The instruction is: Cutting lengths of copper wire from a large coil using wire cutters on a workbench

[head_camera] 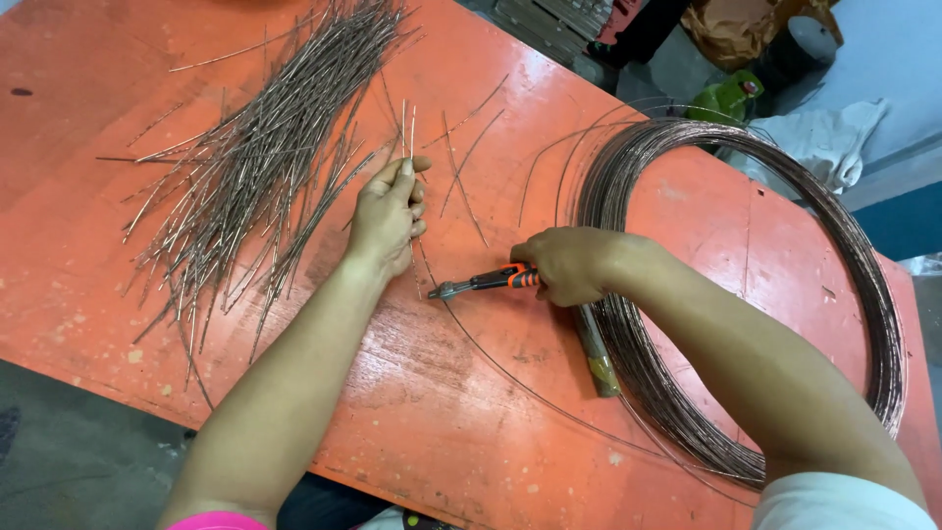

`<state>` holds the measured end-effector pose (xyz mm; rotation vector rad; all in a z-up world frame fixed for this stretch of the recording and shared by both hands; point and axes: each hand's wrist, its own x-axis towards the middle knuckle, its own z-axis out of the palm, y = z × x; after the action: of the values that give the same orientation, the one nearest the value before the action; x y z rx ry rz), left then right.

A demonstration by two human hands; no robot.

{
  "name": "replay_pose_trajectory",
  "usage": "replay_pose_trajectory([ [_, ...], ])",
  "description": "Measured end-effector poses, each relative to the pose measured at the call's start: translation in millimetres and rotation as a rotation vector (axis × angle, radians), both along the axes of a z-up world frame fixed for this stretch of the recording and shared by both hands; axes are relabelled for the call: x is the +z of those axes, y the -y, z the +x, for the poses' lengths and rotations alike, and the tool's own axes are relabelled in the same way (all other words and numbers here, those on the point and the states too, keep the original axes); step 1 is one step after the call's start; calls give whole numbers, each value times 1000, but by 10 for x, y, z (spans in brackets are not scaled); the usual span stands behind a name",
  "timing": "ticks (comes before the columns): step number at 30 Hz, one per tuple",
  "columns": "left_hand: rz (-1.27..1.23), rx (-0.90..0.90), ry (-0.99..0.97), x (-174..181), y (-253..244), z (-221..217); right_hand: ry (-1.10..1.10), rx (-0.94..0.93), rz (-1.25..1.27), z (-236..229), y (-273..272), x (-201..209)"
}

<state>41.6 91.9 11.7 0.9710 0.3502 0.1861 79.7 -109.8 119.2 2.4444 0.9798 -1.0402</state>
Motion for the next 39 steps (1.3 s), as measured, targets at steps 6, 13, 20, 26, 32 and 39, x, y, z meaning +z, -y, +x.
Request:
replay_pose_trajectory([
  [6,-15,42,-3,-152,-17,104,11,-94,27,-57,47,118],
  [13,-130,80,39,-301,153,70,66,-128,77,157,167,220],
  [20,-225,-40,-89,-313,756,-237,98,-224,128,460,521,179],
  [26,-276,-119,-117,-216,1049,-455,67,-283,198,474,561,244],
  [32,-316,-103,-103,-356,1230,-483,19,-292,216,460,466,258],
  [39,-201,-72,-126,-297,1253,-569,-42,-325,231,436,507,43],
])
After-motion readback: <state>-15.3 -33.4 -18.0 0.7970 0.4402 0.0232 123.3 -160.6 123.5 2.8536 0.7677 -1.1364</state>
